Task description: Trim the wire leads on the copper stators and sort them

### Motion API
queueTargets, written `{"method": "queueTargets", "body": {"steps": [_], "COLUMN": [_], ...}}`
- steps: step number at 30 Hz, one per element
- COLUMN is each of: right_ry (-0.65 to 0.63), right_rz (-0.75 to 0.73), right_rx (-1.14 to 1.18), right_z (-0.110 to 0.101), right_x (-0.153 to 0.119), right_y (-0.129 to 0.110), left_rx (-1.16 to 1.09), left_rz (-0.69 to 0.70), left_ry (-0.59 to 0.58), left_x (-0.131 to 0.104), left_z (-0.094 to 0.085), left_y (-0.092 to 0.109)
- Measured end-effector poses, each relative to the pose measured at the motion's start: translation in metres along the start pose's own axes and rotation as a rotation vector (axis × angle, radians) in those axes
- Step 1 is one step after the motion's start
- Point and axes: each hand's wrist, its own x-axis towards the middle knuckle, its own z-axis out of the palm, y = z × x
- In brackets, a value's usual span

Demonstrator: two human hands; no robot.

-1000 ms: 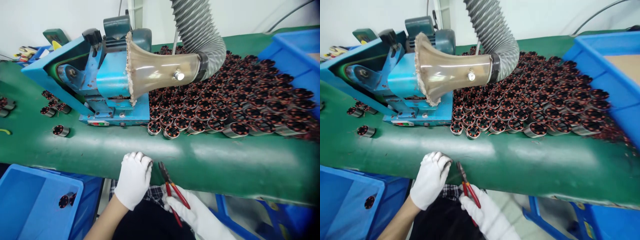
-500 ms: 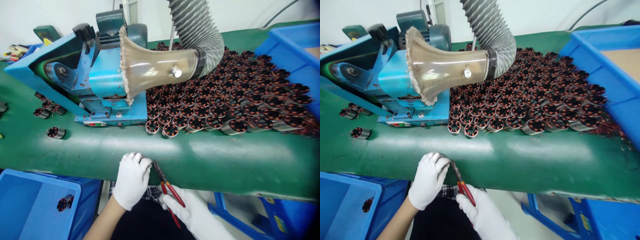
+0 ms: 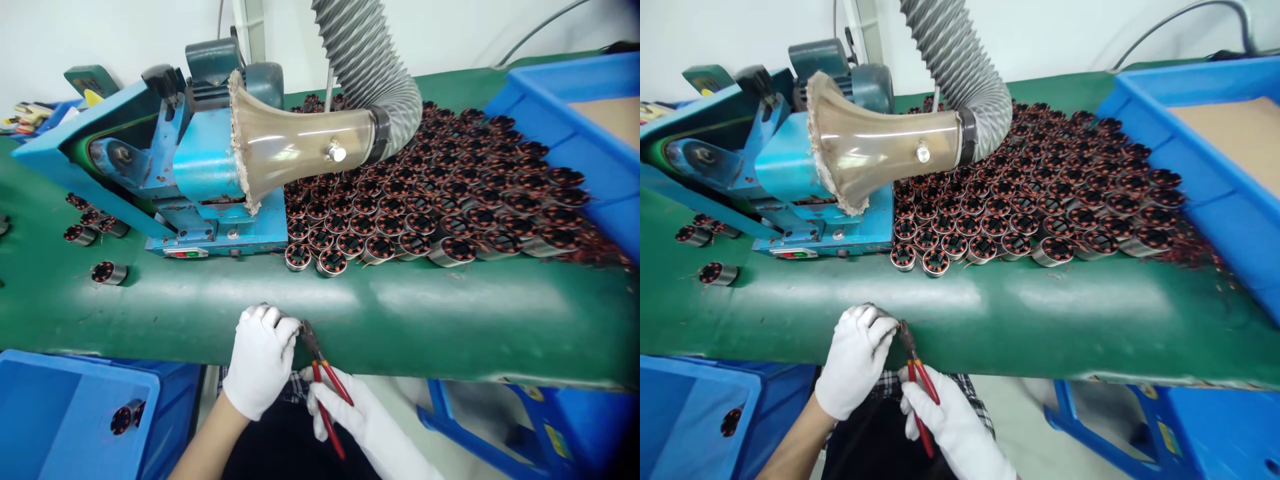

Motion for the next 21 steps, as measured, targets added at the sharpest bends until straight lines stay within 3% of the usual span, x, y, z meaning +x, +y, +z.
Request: {"method": "queueTargets", "body": {"steps": [10, 16, 19, 21], "right_ry": [0.005, -0.239, -0.284, -0.213], "right_rz": [-0.058, -0.096, -0.204, -0.296], "right_rx": [0.129, 0.573, 0.763, 0.834], "right_z": [0.006, 0.001, 0.015, 0.024], "right_x": [0.012, 0.011, 0.024, 0.038], "right_y": [0.01, 0.01, -0.002, -0.013], "left_rx": [-0.006, 0.038, 0.141, 0.251], "left_rz": [0.018, 0.066, 0.087, 0.077], "left_ry": [0.008, 0.031, 0.142, 0.25], "left_x": [-0.002, -0.001, -0.003, -0.009], "left_z": [0.001, -0.003, -0.012, -0.021], "left_y": [-0.001, -0.016, -0.034, -0.044]}}
